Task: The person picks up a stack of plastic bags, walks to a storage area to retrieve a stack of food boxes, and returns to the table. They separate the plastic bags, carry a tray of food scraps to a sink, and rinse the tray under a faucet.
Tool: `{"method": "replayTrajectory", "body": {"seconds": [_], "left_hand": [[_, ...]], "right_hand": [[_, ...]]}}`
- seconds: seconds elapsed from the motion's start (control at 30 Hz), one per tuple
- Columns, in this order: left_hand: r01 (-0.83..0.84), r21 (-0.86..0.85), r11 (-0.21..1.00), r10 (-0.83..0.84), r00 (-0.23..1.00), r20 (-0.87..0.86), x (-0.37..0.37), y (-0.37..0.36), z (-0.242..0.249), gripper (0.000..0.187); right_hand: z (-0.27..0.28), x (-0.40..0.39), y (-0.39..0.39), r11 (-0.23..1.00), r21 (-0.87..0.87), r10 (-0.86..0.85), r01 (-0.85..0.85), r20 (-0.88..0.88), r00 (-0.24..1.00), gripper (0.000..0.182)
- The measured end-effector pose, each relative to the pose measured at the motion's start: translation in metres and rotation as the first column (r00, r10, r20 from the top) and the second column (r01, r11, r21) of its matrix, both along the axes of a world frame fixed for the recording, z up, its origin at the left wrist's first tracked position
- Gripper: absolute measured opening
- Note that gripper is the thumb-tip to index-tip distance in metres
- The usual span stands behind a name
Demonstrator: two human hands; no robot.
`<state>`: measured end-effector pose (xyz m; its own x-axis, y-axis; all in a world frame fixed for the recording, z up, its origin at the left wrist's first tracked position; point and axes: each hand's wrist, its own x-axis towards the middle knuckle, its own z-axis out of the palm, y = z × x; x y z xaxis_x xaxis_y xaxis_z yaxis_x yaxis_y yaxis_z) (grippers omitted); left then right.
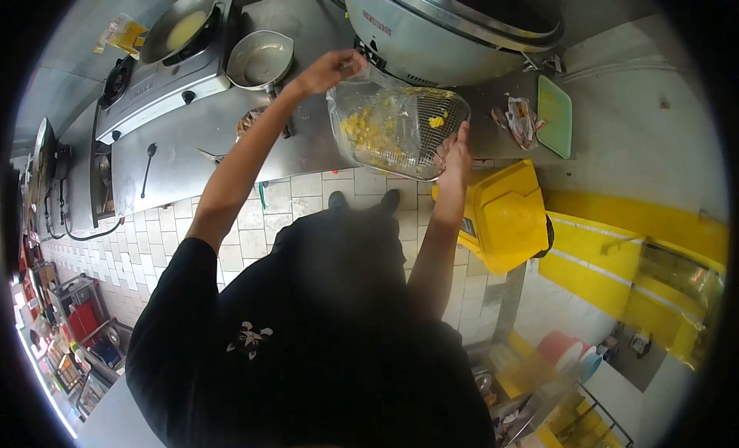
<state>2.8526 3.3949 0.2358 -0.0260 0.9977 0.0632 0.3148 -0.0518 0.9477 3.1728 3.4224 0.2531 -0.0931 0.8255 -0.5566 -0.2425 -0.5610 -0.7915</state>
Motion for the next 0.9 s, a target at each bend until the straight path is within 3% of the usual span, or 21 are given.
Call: {"method": "replayTrajectory", "body": {"seconds": [0.07,0.17,0.2,0.27,0.33,0.47,0.53,0.57,0.63,0.67,0.73,0.77,0.83,0.9], "left_hand": [[-0.013,-0.018,1.0,0.013,1.0,-0.024,0.008,-0.01,-0.015,0.021],[-0.044,0.084,0.996,0.034,0.993,0.116,0.0,-0.008,-0.022,0.019],[-0.052,0.096,0.994,0.047,0.997,0.053,-0.004,-0.008,-0.019,0.018],[-0.061,0.106,0.992,0.063,0.998,-0.012,-0.009,-0.011,-0.012,0.018],[-0.063,0.084,0.994,0.053,0.992,0.111,-0.008,-0.014,-0.004,0.018],[-0.064,0.103,0.993,0.047,0.987,0.155,-0.007,-0.016,0.009,0.019],[-0.095,0.052,0.994,0.085,0.982,0.166,-0.001,-0.018,0.02,0.017],[-0.092,0.054,0.994,0.082,0.983,0.165,-0.002,-0.018,0.02,0.017],[-0.106,0.099,0.989,0.092,0.986,0.135,-0.001,-0.015,0.017,0.016],[-0.086,0.104,0.991,0.071,0.988,0.137,-0.002,-0.012,0.014,0.016],[-0.12,0.206,0.971,0.072,0.971,0.228,-0.006,-0.01,0.009,0.015],[-0.096,0.216,0.972,0.043,0.971,0.235,-0.008,-0.007,0.01,0.015],[-0.201,0.127,0.971,0.166,0.955,0.247,-0.011,-0.008,0.014,0.016],[-0.225,0.085,0.971,0.197,0.946,0.258,-0.011,-0.007,0.017,0.016]], "right_hand": [[0.009,0.009,-0.004,0.998,0.011,0.07,-0.069,-0.069,0.995,0.052],[0.035,0.014,-0.001,0.997,0.044,0.065,-0.056,-0.224,0.972,0.051],[0.035,0.019,-0.001,0.997,0.047,0.066,-0.057,-0.227,0.972,0.051],[0.038,0.035,-0.001,0.988,0.109,0.145,-0.11,-0.402,0.904,0.051],[0.044,0.046,-0.006,0.992,0.099,0.113,-0.078,-0.414,0.903,0.05],[0.053,0.067,-0.017,0.991,0.13,0.09,-0.041,-0.397,0.913,0.05],[0.066,0.08,-0.028,0.989,0.095,-0.081,0.115,-0.305,0.949,0.049],[0.059,0.104,-0.027,0.988,0.097,-0.083,0.118,-0.306,0.948,0.049],[0.038,0.162,-0.017,0.967,0.253,0.116,-0.01,-0.409,0.905,0.048],[0.05,0.16,-0.022,0.966,0.258,0.1,0.009,-0.407,0.908,0.048],[0.101,0.153,-0.036,0.861,0.304,-0.363,0.407,-0.191,0.912,0.049],[0.117,0.159,-0.032,0.847,0.316,-0.385,0.428,-0.189,0.903,0.049],[0.137,0.174,-0.009,0.841,0.411,-0.398,0.352,0.031,0.917,0.051],[0.126,0.22,0.044,0.837,0.531,-0.275,0.132,0.2,0.94,0.05]]}}
